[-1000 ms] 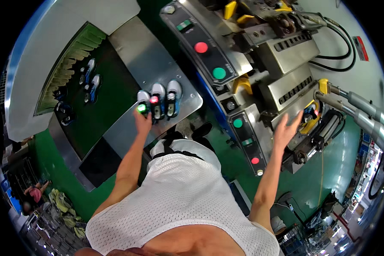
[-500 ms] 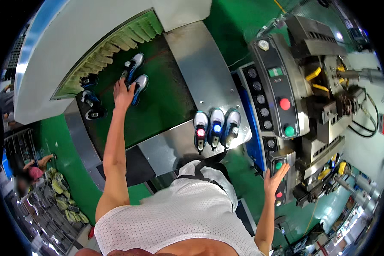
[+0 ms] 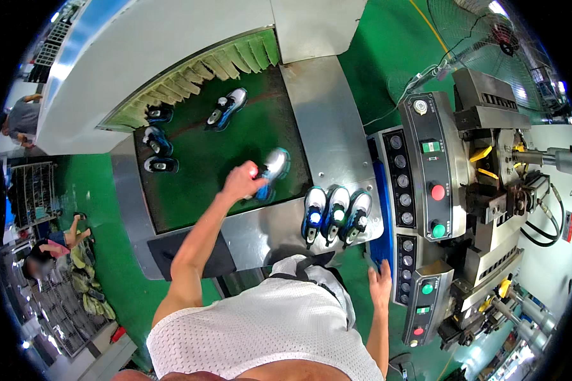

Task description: The person repeatedly picks up blue and white sneakers from a metal table and places them into a machine with yellow clamps. After the machine processes the shoes, the person removes them and places them into a blue plastic bin. The cycle of picking, processing, and binning continues throughout the clip.

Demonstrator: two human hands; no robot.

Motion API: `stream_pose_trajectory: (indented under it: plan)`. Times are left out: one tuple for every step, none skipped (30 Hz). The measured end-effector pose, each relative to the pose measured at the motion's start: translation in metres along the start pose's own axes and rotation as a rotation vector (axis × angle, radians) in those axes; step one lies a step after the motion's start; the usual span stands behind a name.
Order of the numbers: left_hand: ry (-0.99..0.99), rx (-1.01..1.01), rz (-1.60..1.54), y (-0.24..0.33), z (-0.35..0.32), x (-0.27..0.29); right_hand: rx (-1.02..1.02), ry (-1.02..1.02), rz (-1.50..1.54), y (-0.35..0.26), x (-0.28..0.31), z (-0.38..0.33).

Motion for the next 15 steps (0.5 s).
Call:
stream_pose_trajectory:
  plan:
    - [-0.036,-0.01,-0.182,0.027,-0.026,0.001,-0.016,-0.034,0.105,-0.024,-0.006,0.005]
    - [-0.052,-0.121,-0.364,0.054,-0.052,0.002,-0.031,-0.064,0.212,-0.049,-0.01,0.01]
    - [-0.106,-0.227,-0.52,0.08,-0.076,-0.001,-0.014,-0.122,0.39,-0.071,-0.014,0.013]
    - [-0.241,-0.318,-0.65,0.117,-0.1,0.012,0.003,-0.172,0.574,-0.089,-0.018,0.015]
    - [-0.5,-0.213,-0.763,0.131,-0.117,0.001,0.021,-0.229,0.753,-0.1,-0.018,0.019]
    - [-0.645,-0.322,-0.865,0.162,-0.134,0.011,0.004,-0.358,0.847,-0.104,-0.016,0.024]
    - [-0.783,-0.423,-0.828,0.182,-0.139,0.005,-0.084,-0.336,0.989,-0.112,-0.02,0.023]
    - [-0.933,-0.522,-0.777,0.204,-0.142,0.0,-0.171,-0.298,1.136,-0.123,-0.023,0.021]
    - [-0.984,-0.656,-0.757,0.234,-0.142,-0.001,-0.194,-0.294,1.221,-0.125,-0.016,0.021]
    - [-1.018,-0.778,-0.739,0.255,-0.145,-0.005,-0.19,-0.356,1.276,-0.12,-0.012,0.021]
    - [-1.0,-0.906,-0.603,0.272,-0.144,-0.018,-0.137,-0.449,1.309,-0.117,0.002,0.02]
    - [-0.969,-1.039,-0.531,0.293,-0.147,-0.031,-0.07,-0.515,1.33,-0.108,0.016,0.017]
    - [-1.019,-1.065,-0.595,0.311,-0.15,-0.032,-0.013,-0.55,1.33,-0.098,0.027,0.015]
    - [-1.019,-1.075,-0.586,0.337,-0.158,-0.035,0.057,-0.548,1.342,-0.087,0.043,0.009]
    - [-0.892,-1.141,-0.516,0.36,-0.164,-0.039,0.116,-0.533,1.355,-0.078,0.06,0.005]
Point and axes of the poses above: each hand's wrist, its own z-axis towards the middle knuckle, its own x-axis out of the back of the hand, y = z × x, the point moved 1 cm from there along z, towards the middle knuckle, and after that the axes turned 9 degrees about x, right-handed, at the moved point
